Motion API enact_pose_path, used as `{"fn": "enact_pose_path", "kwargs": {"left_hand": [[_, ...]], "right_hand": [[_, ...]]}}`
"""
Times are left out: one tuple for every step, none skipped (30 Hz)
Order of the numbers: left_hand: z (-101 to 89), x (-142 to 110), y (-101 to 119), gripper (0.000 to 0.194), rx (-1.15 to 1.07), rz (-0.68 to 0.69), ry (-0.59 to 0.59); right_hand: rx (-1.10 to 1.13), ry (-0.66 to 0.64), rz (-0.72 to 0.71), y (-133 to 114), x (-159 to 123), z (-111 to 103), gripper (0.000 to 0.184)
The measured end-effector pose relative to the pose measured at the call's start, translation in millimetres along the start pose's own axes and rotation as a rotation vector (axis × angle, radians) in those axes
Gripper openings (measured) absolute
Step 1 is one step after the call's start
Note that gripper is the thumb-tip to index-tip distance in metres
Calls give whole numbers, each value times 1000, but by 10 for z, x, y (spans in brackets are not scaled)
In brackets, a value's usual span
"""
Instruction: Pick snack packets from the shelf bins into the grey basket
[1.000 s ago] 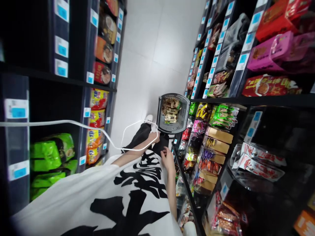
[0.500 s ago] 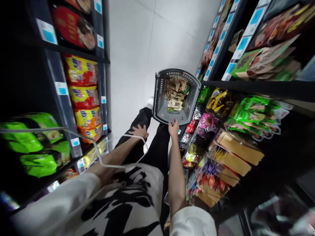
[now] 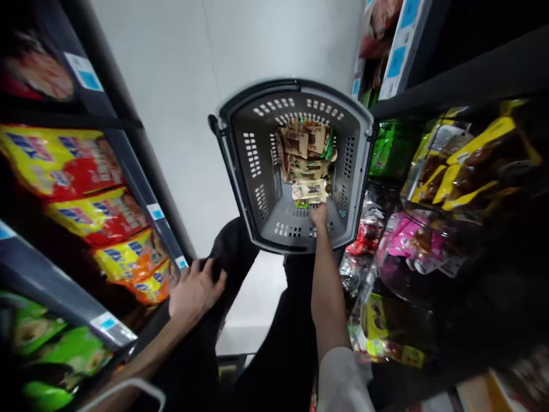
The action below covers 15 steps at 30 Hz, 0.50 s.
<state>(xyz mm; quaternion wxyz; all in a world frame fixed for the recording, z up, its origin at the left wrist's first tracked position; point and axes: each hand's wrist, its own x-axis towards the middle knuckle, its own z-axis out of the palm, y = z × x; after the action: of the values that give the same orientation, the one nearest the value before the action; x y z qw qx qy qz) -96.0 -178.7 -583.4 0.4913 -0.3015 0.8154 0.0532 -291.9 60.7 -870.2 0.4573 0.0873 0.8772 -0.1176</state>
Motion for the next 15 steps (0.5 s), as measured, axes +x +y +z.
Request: {"fn": "enact_pose_path", "kwargs": {"left_hand": [[3, 2, -16, 48, 12, 4, 14], [19, 5, -34, 47, 33, 1, 32], [47, 11, -58, 47, 51, -2, 54], [84, 24, -87, 46, 64, 9, 61], [127, 43, -121, 45, 73, 22, 61], [169, 68, -158, 45, 84, 35, 62], [205, 97, -196, 44, 96, 45, 69], [231, 130, -230, 44, 103, 56, 79], [244, 162, -259, 44, 109, 70, 88], [243, 192, -279, 44, 116, 84, 92], [230, 217, -291, 45, 119, 99, 90], [208, 236, -294, 45, 121, 114, 83], [180, 249, -292, 45, 120, 124, 73], [152, 256, -287, 44, 115, 130, 63], [125, 258, -282, 43, 107, 134, 57]], "right_hand": [[9, -9, 25, -34, 82, 167, 53], [21, -17, 54, -86, 150, 341, 59], [33, -21, 85, -153, 207, 515, 66], [38, -13, 115, -233, 253, 685, 72], [39, 5, 147, -321, 290, 844, 77], [39, 29, 179, -410, 321, 985, 79], [40, 55, 206, -495, 345, 1103, 79], [44, 76, 226, -567, 363, 1193, 77], [53, 87, 236, -623, 375, 1253, 73], [69, 83, 233, -658, 378, 1283, 66], [88, 67, 218, -672, 371, 1285, 58], [104, 47, 196, -668, 353, 1260, 50], [118, 28, 171, -649, 325, 1212, 42], [128, 14, 147, -619, 289, 1145, 35], [133, 8, 127, -584, 250, 1060, 30]]}}
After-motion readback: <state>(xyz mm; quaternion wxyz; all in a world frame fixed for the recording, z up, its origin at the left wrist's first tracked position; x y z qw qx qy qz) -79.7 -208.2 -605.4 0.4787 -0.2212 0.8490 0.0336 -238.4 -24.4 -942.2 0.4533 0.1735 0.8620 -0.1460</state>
